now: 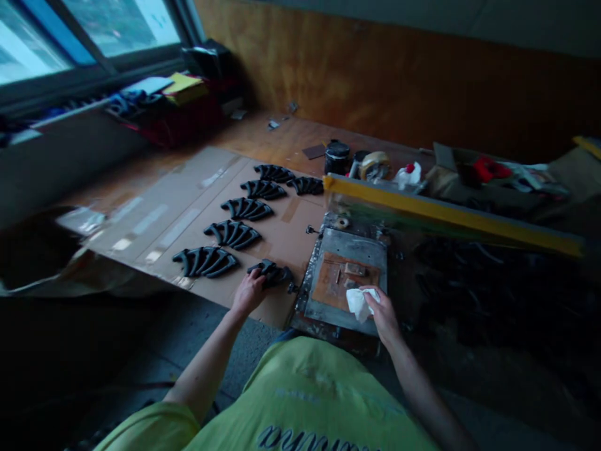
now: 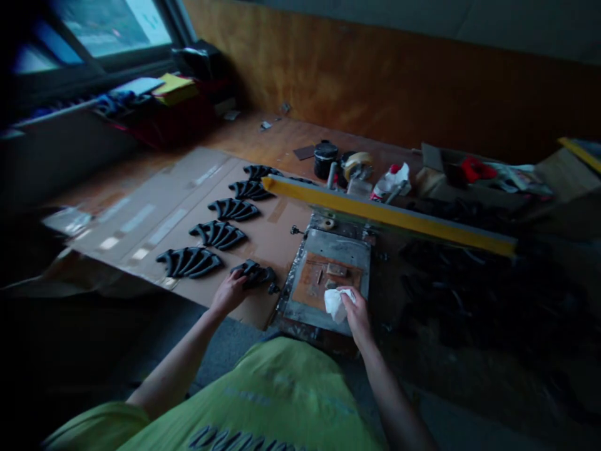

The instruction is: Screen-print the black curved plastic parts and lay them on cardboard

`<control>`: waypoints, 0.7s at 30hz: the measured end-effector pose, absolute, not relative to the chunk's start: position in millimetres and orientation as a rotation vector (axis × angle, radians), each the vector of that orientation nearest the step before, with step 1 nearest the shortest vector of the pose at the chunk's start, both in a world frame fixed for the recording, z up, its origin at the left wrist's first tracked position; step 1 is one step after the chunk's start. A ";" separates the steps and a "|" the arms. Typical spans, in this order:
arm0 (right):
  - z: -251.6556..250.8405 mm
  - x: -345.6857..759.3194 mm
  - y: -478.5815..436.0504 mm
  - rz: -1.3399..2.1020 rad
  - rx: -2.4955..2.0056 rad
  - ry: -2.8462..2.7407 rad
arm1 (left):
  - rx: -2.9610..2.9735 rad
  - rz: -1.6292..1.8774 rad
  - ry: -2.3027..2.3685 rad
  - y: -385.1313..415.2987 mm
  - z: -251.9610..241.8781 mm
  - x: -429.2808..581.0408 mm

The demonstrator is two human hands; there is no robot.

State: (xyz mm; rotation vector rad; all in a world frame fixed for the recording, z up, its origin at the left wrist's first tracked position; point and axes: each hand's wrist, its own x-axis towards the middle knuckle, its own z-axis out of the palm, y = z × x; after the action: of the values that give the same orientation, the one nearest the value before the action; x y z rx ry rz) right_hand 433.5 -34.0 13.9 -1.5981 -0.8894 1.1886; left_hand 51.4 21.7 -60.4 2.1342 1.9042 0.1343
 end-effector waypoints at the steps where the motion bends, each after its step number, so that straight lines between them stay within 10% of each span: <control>1: 14.5 444.5 -36.4 1.163 -1.592 -0.866 | 2.114 0.178 1.929 20.8 -60.0 54.7; 21: 11.0 640.1 144.3 0.841 -1.390 -0.706 | 2.084 0.419 1.047 18.7 44.9 310.9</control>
State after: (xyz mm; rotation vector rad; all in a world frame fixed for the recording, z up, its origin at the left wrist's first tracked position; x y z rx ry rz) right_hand 640.1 144.3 11.0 -1.3902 -0.7063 0.8407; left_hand 310.9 18.7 44.9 2.0839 1.0466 0.4187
